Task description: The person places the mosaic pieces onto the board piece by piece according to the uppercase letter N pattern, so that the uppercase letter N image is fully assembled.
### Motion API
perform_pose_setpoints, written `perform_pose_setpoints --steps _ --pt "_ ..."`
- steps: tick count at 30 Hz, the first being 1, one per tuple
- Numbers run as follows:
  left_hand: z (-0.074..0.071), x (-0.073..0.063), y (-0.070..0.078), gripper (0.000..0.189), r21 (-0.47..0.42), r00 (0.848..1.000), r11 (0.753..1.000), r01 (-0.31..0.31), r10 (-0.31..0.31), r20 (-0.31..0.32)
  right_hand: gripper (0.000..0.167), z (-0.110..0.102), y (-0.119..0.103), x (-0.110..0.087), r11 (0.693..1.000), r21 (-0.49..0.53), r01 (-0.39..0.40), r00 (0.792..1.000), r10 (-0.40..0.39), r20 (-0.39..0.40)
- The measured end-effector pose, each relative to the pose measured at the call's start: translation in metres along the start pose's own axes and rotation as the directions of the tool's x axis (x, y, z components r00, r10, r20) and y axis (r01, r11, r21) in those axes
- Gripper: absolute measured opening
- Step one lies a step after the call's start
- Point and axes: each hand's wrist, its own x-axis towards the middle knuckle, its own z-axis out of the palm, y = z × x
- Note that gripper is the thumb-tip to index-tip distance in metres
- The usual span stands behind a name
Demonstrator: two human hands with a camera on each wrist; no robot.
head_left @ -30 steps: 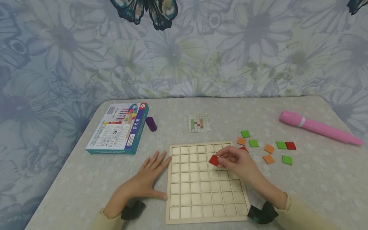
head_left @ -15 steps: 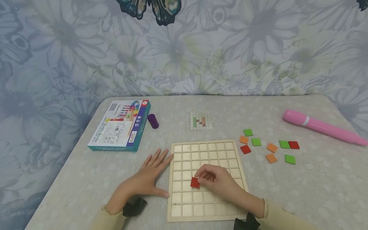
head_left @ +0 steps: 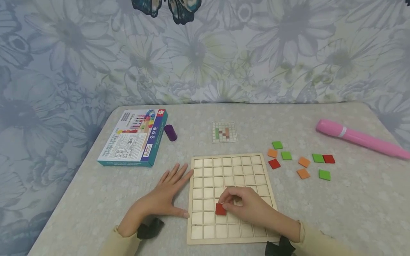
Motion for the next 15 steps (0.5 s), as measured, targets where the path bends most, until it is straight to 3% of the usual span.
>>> perform_pose_setpoints --steps 9,15 --pt "0.002 0.000 0.000 0.117 -0.006 1.000 1.000 -0.009 0.009 -0.002 0.015 -0.026 0.012 -0.031 0.997 -0.075 0.016 0.999 -0.020 -0.050" --pt "0.000 0.000 0.000 0.117 -0.009 1.000 1.000 0.000 0.000 0.003 0.014 -0.033 0.015 -0.042 0.993 -0.109 0.054 0.996 -0.060 -0.061"
